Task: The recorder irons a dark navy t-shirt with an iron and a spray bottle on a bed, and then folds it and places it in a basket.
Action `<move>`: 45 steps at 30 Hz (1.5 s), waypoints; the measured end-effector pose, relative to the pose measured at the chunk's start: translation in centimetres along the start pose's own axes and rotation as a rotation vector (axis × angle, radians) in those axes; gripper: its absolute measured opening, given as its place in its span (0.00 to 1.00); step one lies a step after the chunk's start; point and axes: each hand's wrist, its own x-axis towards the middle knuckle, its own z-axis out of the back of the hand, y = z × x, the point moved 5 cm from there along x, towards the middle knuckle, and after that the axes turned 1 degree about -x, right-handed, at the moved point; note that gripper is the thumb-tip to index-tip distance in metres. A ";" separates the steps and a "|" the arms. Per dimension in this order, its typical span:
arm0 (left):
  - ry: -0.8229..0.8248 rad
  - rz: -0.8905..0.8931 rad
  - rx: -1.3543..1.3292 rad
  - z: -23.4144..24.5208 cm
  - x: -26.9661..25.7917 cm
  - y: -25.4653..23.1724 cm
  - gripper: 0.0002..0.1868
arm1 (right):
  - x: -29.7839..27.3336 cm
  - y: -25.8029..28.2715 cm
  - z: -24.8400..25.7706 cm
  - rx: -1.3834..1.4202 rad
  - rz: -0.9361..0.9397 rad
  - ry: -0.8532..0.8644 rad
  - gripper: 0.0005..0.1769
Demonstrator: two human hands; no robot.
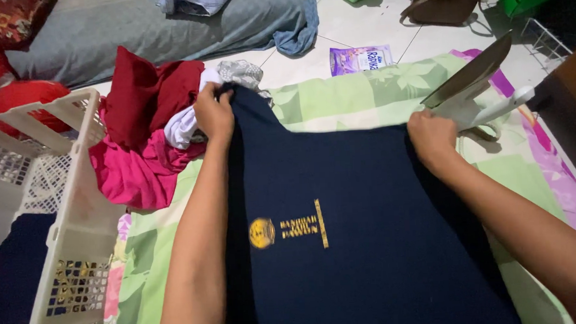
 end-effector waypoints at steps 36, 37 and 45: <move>0.840 -0.542 -0.011 -15.6 -40.0 -22.6 0.36 | -29.2 -25.7 5.8 0.898 -1.040 -0.090 0.45; 0.861 -0.475 -0.126 -15.3 -39.0 -21.9 0.33 | -28.5 -25.6 6.0 1.037 -1.027 -0.084 0.38; 0.571 -0.285 0.138 -7.0 -26.5 -7.3 0.24 | -25.5 -27.0 -3.6 1.363 -0.837 -0.158 0.21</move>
